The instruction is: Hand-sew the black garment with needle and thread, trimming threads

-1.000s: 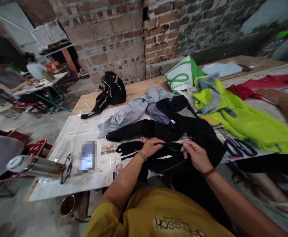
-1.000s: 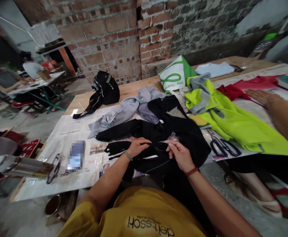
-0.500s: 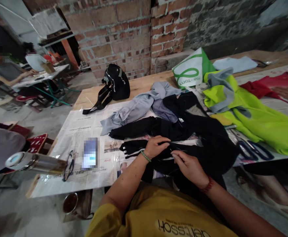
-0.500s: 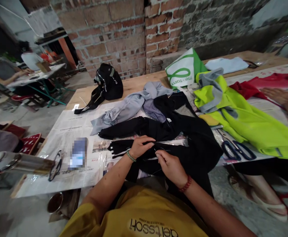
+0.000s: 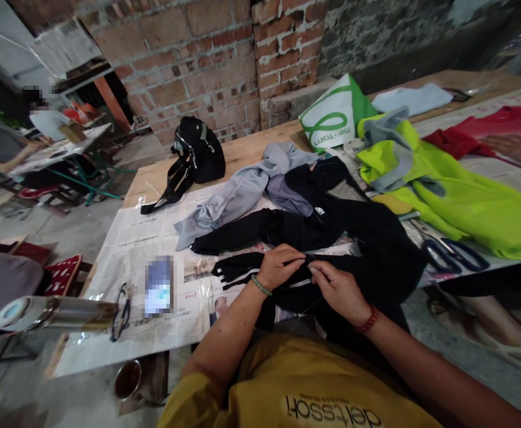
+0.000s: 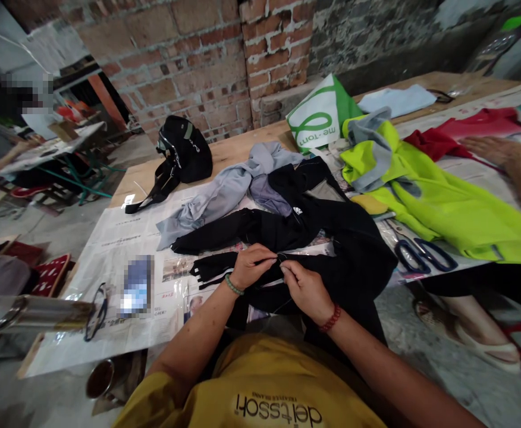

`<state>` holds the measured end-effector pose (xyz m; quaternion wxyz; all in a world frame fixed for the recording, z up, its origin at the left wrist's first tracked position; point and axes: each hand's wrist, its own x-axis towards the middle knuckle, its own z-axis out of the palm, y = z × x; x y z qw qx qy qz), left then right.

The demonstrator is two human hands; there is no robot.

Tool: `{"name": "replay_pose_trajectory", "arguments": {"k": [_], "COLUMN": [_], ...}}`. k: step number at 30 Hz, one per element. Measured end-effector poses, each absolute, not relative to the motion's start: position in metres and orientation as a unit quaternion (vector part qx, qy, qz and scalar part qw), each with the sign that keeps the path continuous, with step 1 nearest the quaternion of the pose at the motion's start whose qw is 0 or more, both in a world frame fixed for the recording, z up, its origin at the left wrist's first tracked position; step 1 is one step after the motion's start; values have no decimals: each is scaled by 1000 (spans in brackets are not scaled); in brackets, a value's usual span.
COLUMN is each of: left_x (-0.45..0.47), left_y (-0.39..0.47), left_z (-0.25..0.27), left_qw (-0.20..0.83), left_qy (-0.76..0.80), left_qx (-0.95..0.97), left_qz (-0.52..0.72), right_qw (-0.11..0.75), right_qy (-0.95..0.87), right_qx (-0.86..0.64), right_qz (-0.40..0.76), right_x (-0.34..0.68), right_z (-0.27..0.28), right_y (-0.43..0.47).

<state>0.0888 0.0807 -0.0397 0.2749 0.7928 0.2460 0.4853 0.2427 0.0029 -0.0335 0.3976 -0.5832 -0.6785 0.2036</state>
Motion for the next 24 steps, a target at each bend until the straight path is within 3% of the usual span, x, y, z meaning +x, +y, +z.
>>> {"name": "replay_pose_trajectory", "arguments": {"k": [24], "left_x": [90], "left_y": [78], "left_z": [-41], "left_qw": [282], "left_qy": [243], "left_qx": [798], "left_qz": [475], "right_qw": [432], "right_qy": [-651], "right_qx": [-596], "right_qz": [185], "right_x": [235], "right_z": [-42], "right_y": [11]}}
